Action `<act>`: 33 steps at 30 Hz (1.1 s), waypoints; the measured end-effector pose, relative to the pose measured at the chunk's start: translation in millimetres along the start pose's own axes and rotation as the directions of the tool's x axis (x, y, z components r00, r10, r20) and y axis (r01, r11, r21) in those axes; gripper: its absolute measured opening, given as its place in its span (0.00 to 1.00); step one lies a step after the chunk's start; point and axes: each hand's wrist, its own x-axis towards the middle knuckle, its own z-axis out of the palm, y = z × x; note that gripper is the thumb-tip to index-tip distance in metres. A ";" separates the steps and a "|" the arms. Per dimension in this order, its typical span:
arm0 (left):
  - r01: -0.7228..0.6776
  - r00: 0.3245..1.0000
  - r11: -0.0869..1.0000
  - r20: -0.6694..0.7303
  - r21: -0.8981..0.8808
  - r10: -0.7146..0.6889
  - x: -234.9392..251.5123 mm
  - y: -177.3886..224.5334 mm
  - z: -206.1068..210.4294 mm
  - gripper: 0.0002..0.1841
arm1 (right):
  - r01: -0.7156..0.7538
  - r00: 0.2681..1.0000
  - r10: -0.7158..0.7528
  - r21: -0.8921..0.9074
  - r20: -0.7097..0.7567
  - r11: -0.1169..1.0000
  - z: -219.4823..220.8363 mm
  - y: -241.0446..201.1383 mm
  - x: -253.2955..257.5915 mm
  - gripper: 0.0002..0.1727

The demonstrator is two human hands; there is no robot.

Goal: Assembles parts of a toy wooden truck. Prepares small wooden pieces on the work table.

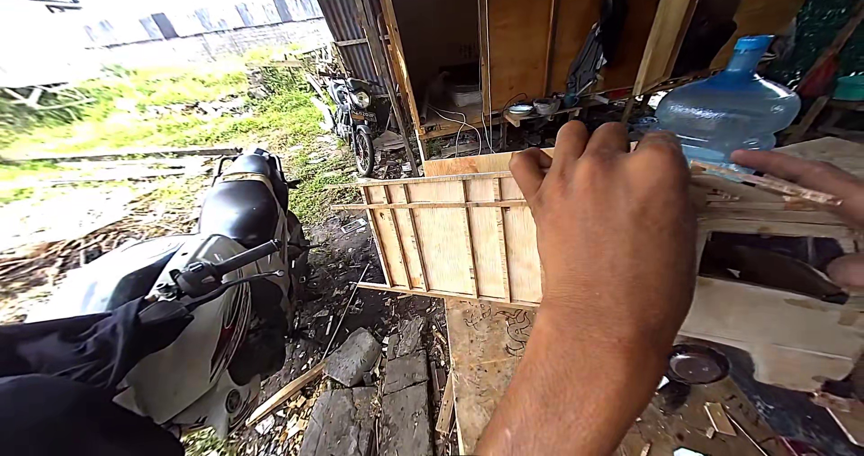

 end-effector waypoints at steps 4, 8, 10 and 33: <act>-0.008 1.000 1.000 -0.003 -0.004 0.008 1.4 0.1 -0.6 0.08 | -0.003 1.000 0.003 -0.009 0.000 1.000 -1.0 -0.9 -0.3 0.64; -0.008 1.000 1.000 -0.006 -0.014 0.008 1.6 0.6 -1.1 0.08 | 0.018 1.000 -0.018 -0.010 0.007 1.000 -1.5 -1.0 0.2 0.63; -0.008 1.000 1.000 -0.008 -0.014 0.008 1.6 0.7 -1.0 0.08 | 0.001 1.000 -0.001 -0.007 0.002 1.000 -2.0 -0.9 -0.3 0.62; -0.004 0.999 0.999 -0.052 -0.035 0.003 0.4 -0.7 2.8 0.09 | -0.013 1.000 0.013 -0.035 0.000 0.999 -7.3 8.5 3.3 0.69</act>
